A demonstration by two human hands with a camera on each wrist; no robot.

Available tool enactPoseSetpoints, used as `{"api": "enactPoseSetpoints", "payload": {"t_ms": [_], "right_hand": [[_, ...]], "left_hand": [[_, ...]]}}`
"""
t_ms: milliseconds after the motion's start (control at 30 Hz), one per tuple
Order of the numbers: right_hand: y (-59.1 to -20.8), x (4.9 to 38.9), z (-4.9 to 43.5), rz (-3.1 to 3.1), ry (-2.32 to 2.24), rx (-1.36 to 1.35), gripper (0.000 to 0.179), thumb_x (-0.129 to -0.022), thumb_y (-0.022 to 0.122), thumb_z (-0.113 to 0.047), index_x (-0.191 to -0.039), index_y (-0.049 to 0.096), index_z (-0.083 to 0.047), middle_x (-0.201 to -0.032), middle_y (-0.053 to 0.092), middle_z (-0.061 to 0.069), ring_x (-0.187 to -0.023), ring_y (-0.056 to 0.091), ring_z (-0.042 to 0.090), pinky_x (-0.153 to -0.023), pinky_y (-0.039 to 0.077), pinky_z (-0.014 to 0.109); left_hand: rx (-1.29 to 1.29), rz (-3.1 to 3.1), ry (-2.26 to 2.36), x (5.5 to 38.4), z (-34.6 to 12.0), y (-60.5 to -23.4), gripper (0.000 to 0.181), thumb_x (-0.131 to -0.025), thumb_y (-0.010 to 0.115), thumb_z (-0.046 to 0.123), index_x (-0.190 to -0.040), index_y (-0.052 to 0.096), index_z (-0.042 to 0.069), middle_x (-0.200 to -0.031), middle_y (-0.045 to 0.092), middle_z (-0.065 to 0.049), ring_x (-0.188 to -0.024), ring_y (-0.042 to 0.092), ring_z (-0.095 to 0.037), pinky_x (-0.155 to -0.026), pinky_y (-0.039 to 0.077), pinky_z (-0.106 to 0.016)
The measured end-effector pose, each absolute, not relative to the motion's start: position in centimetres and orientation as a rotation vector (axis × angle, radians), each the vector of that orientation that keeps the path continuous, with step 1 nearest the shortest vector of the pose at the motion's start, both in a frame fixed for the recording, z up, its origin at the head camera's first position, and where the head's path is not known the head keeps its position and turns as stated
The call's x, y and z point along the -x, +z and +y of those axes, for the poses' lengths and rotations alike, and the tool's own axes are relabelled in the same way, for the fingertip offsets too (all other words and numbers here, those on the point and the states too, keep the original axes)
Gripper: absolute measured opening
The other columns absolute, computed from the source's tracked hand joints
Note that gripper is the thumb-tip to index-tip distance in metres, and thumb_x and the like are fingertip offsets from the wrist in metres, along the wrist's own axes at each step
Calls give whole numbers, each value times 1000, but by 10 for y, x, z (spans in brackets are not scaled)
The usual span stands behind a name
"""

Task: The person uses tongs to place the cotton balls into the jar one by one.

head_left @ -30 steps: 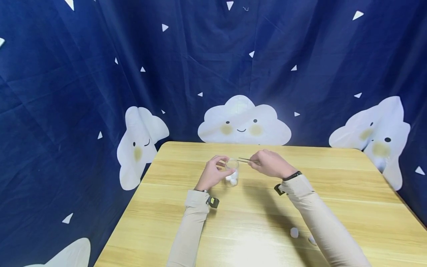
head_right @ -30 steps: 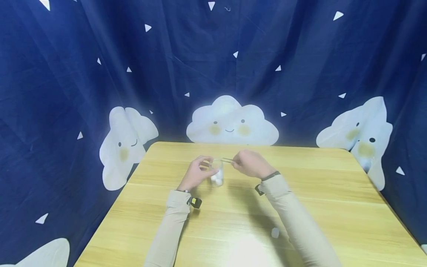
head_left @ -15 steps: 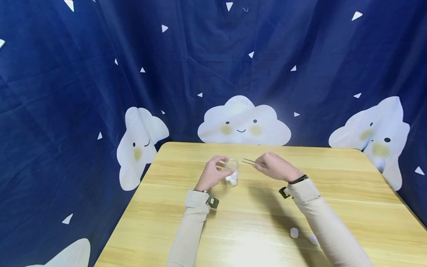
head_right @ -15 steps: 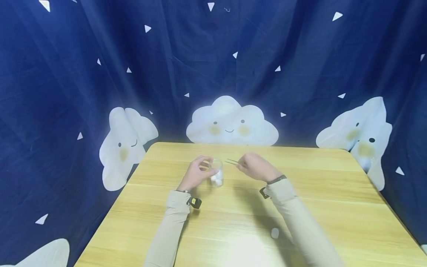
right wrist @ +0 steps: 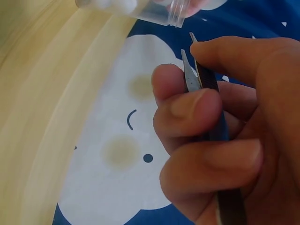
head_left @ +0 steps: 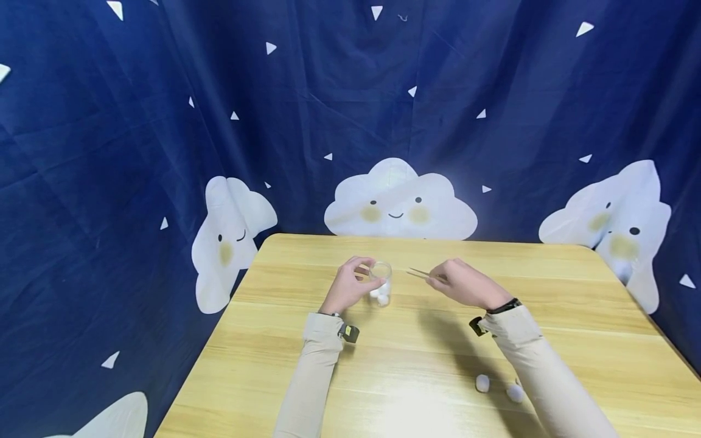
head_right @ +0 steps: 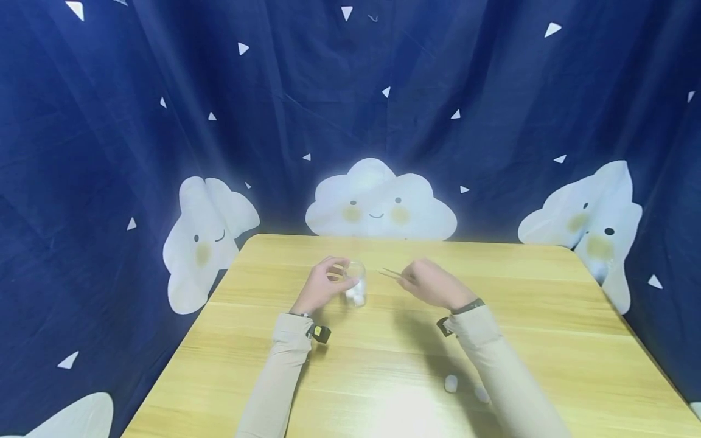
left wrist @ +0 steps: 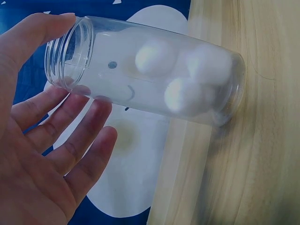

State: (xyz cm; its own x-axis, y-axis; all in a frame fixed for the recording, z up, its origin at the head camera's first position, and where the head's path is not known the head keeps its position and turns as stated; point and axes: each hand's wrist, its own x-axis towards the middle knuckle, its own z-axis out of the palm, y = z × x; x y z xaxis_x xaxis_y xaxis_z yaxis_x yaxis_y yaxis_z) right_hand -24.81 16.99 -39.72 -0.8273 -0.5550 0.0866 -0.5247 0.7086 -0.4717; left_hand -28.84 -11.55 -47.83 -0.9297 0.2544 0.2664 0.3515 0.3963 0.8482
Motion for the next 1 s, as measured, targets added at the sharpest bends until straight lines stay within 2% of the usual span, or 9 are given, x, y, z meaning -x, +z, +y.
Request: {"api": "enactPoseSetpoints", "payload": {"t_ms": [700,1000], "right_hand": [[-405,214,195,2874,-792,760,43,-104,60,-15,-66,41,-21,-63,24,-11,-53,23,1,-52,24,19],[-409,203,201,2934,-767,792,43,-102,63,-12,-65,43,-21,-64,26,-13,-54,25,-3,-52,26,17]], "left_hand": [[564,-2574,-1579,290,-114,-480,54,-85,85,36,-131,67,16,-128,67,-2,-108,68,-22,-92,60,-37],[535,-2584,-1553,291,-118,-483,53,-85,85,39,-130,67,18,-128,67,1,-106,69,-22,-90,60,-37]]}}
